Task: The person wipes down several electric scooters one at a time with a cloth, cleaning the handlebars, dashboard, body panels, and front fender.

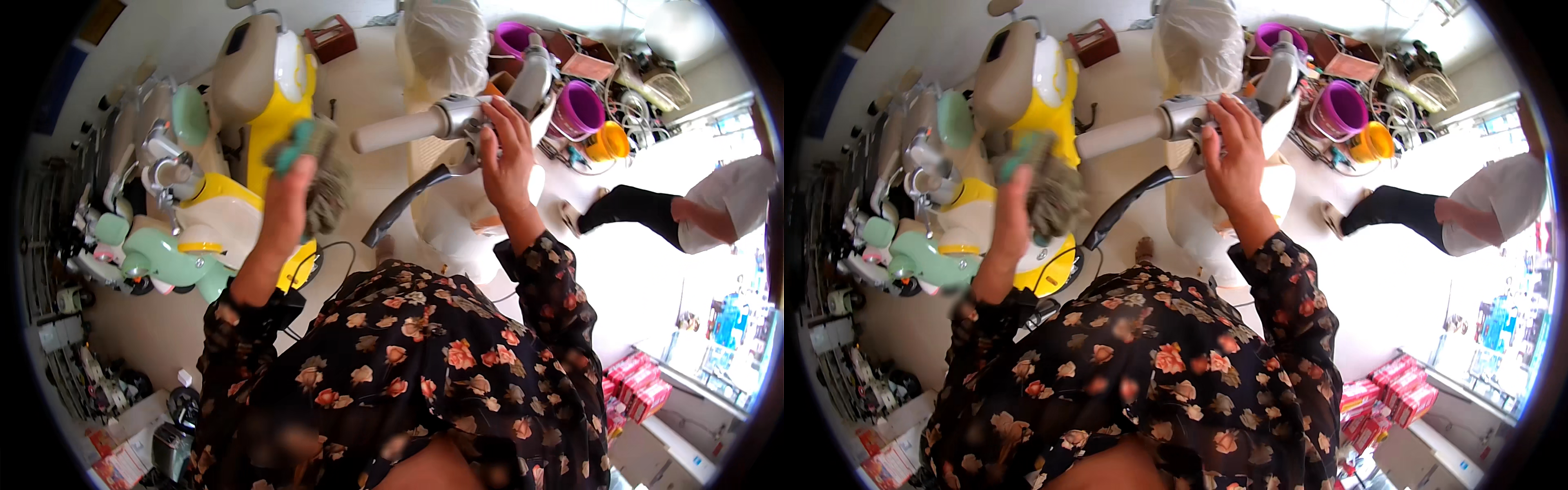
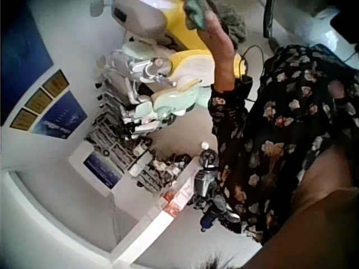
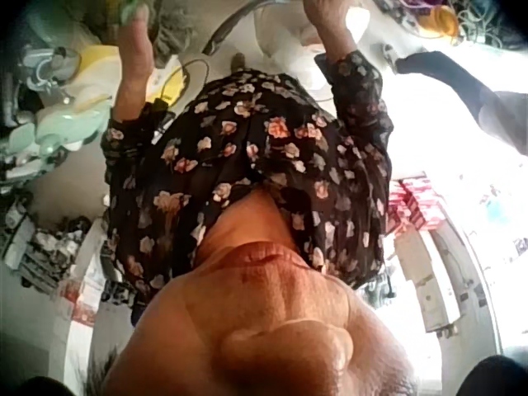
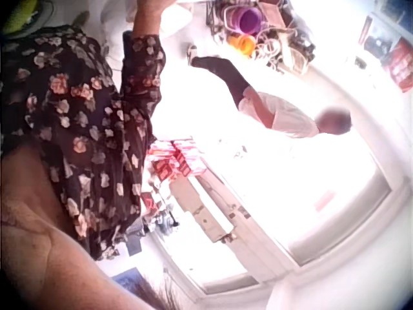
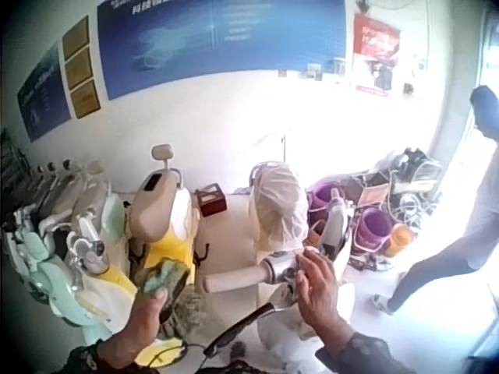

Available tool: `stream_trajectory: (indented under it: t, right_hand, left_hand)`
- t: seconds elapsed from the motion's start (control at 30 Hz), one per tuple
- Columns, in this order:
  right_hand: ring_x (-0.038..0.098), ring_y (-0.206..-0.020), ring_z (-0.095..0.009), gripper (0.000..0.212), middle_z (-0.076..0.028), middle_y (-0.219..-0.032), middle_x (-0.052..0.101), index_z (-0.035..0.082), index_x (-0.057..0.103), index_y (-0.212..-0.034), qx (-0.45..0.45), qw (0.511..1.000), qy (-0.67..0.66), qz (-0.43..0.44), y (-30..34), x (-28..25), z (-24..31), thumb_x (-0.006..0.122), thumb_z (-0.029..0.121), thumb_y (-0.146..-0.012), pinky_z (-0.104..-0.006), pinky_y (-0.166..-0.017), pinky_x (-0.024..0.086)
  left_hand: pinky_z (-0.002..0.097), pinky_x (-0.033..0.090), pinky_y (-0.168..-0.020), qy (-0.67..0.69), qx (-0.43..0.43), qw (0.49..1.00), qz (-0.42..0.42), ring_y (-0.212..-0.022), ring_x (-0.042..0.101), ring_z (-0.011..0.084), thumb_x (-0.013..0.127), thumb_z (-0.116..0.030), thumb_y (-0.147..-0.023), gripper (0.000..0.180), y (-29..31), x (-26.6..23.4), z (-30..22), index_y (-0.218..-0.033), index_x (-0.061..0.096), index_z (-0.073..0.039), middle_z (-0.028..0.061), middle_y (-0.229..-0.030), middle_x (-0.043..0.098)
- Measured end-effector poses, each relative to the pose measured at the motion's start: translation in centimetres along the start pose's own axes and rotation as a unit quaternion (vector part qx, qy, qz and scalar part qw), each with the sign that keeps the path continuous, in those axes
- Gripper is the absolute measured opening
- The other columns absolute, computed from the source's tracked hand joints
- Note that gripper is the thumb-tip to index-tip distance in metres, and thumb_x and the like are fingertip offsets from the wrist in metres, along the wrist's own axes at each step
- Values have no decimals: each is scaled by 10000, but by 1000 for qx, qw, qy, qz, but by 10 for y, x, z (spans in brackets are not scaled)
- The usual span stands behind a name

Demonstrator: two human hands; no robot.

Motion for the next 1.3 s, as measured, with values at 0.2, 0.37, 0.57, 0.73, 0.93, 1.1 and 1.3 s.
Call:
stream_trajectory:
  t: [0.2,0.37,0.57,0.73,0.93,1.1,1.3]
  right_hand:
    - [526,-1207,-395,309,-196,-1266,595,11,629,-1171,2,1000,23,-8,1,-2,-1,615,124,-884,-454,-1032,430]
    - [522,-1227,-379,310,-176,-1288,592,17,630,-1202,21,1000,15,-12,1,-3,-3,563,138,-925,-450,-1056,410]
    - [534,-1208,-369,292,-170,-1256,609,18,650,-1164,24,998,19,-53,4,-7,-6,577,117,-898,-448,-1035,426]
    - [546,-1172,-372,300,-179,-1218,614,12,653,-1133,8,998,19,-65,3,-9,-7,608,125,-859,-448,-1020,432]
    - [549,-1165,-369,294,-171,-1220,616,23,657,-1121,4,998,21,-61,4,-8,-13,622,144,-856,-446,-1018,433]
    - [557,-1164,-364,295,-161,-1229,624,34,657,-1129,2,999,23,-45,3,-7,-15,641,151,-859,-438,-1016,438]
    - [549,-1201,-352,312,-150,-1259,619,54,660,-1154,8,999,27,-29,3,-7,-14,663,186,-872,-431,-1014,450]
  left_hand:
    - [425,515,-785,-429,297,846,109,-856,635,359,611,-269,-924,338,-32,97,-56,-1083,640,28,180,-948,661]
    - [458,518,-793,-613,145,740,236,-836,657,412,651,-297,-873,351,-82,145,-26,-1029,659,18,219,-820,677]
    - [359,585,-822,-105,-370,809,444,-882,713,232,638,-221,-910,384,-107,141,28,-1203,619,26,124,-1036,712]
    - [374,578,-884,-37,-426,777,462,-957,708,244,648,-189,-888,397,-103,144,38,-1223,609,22,150,-1077,711]
    - [337,520,-755,-527,-78,716,450,-817,662,192,694,-239,-793,408,-116,163,8,-1072,644,54,140,-927,712]
    - [316,528,-817,-414,-111,773,467,-864,655,172,704,-201,-796,437,-100,145,2,-1153,616,35,110,-976,695]
    - [320,538,-906,-89,-277,877,383,-991,653,162,735,-157,-825,493,-86,85,20,-1261,583,15,83,-1136,674]
Point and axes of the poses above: each hand's wrist, its own y-axis away from the middle knuckle, its own x-axis out of the palm, z = x × y, the point moved 8 cm from there along -y, towards the middle knuckle
